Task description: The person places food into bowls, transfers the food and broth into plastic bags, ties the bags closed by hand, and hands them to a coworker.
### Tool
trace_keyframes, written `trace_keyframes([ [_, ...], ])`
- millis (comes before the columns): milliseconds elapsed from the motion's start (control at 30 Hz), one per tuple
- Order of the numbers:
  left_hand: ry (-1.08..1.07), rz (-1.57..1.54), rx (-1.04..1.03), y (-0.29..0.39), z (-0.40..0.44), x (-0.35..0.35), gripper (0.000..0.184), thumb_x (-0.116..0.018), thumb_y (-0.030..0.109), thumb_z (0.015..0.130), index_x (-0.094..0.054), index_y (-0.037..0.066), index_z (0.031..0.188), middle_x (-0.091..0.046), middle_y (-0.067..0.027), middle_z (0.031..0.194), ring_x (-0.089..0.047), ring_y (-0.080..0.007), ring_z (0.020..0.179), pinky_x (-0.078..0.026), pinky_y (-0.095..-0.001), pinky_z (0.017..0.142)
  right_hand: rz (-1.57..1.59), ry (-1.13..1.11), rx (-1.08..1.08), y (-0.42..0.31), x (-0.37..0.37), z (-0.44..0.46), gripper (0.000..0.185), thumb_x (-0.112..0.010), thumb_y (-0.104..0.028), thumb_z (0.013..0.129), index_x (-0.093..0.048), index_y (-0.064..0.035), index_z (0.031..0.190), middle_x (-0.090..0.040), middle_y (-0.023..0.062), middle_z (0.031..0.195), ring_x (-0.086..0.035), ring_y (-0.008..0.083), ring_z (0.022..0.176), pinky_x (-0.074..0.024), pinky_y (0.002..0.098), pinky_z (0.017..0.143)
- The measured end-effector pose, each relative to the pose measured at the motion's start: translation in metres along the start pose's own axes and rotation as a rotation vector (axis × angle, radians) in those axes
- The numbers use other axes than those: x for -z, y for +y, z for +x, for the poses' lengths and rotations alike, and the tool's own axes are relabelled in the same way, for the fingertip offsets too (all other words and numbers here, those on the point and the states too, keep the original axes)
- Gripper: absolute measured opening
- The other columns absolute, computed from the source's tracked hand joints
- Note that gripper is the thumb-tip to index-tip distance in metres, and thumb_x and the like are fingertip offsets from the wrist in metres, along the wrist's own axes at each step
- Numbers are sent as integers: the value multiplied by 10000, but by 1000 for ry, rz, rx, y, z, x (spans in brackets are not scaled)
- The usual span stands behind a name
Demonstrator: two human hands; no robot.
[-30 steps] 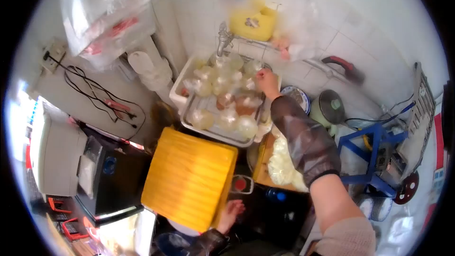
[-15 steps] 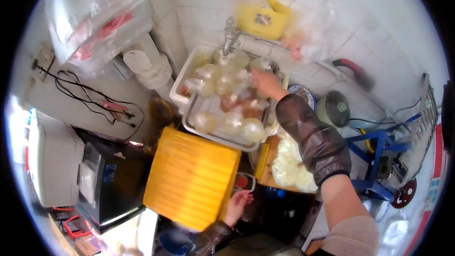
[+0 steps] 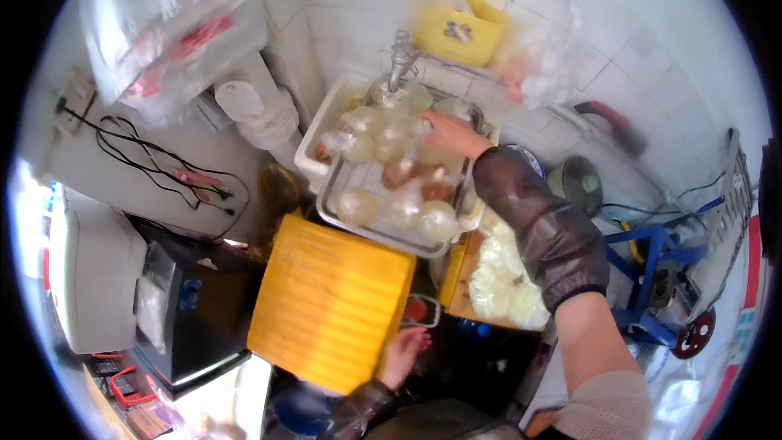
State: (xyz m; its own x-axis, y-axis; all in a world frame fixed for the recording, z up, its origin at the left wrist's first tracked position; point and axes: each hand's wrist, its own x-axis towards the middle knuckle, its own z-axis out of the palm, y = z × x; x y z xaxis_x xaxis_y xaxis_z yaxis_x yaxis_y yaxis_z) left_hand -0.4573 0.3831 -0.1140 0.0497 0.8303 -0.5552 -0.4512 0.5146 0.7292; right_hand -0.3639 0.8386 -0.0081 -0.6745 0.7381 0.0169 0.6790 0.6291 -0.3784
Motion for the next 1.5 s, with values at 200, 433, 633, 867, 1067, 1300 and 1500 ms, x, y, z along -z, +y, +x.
trace_keyframes([
  [200, 23, -6, -18, 7, -13, 3, 248, -473, 135, 954, -526, -23, 1138, -611, -124, 1013, -608, -195, 914, -491, -304, 830, 160, 34, -19, 16, -8, 17, 330, -575, -294, 853, -559, -32, 1051, -634, 192, 928, -589, 387, 869, -467, 421, 741],
  [433, 66, 21, -29, 1, -12, 19, 234, -473, 132, 954, -541, -11, 1127, -622, -101, 983, -602, -165, 870, -492, -284, 775, 162, 315, -211, 38, 1, -8, 315, -504, -312, 881, -595, -12, 910, -610, 233, 843, -564, 426, 854, -446, 477, 720],
  [633, -29, 62, -358, 83, 24, -25, 243, -458, 196, 968, -543, -13, 1059, -592, -63, 934, -543, -132, 829, -442, -270, 781, 271, 341, -138, -42, 52, -86, 313, -486, -286, 910, -585, 10, 899, -583, 256, 832, -579, 415, 789, -445, 448, 684],
  [867, -458, -451, -265, 174, 9, -158, 598, -263, 516, 964, -355, 56, 1334, -486, -140, 1242, -492, -260, 1153, -406, -415, 972, 414, 454, -70, -171, 68, -300, 86, -538, -49, 837, -606, -29, 887, -603, 138, 692, -624, 269, 632, -468, 336, 586],
  [1067, -674, -267, 142, 70, -102, -244, 571, -303, 509, 953, -446, 30, 1228, -567, -172, 1114, -547, -300, 1069, -438, -395, 937, 768, 609, -578, -241, 82, -511, 416, -532, -77, 867, -396, -52, 1259, -560, 123, 1175, -603, 266, 993, -471, 342, 837],
  [1300, -1075, 29, 518, -72, -279, -330, 617, -239, 510, 961, -392, 2, 1278, -429, -201, 1315, -447, -323, 1199, -349, -425, 1028, 466, 989, -1054, -350, 25, -761, 306, -500, -30, 802, -460, -99, 1097, -610, 216, 856, -601, 416, 782, -467, 493, 662],
  [1500, -1077, 1066, -895, -218, -322, -314, 420, -665, 286, 825, -483, 26, 1101, -492, -76, 1029, -490, -196, 958, -414, -351, 818, 85, 1279, -1493, -424, -24, -892, 230, -504, -33, 815, -503, -76, 1041, -609, 216, 805, -601, 406, 729, -467, 455, 623],
])
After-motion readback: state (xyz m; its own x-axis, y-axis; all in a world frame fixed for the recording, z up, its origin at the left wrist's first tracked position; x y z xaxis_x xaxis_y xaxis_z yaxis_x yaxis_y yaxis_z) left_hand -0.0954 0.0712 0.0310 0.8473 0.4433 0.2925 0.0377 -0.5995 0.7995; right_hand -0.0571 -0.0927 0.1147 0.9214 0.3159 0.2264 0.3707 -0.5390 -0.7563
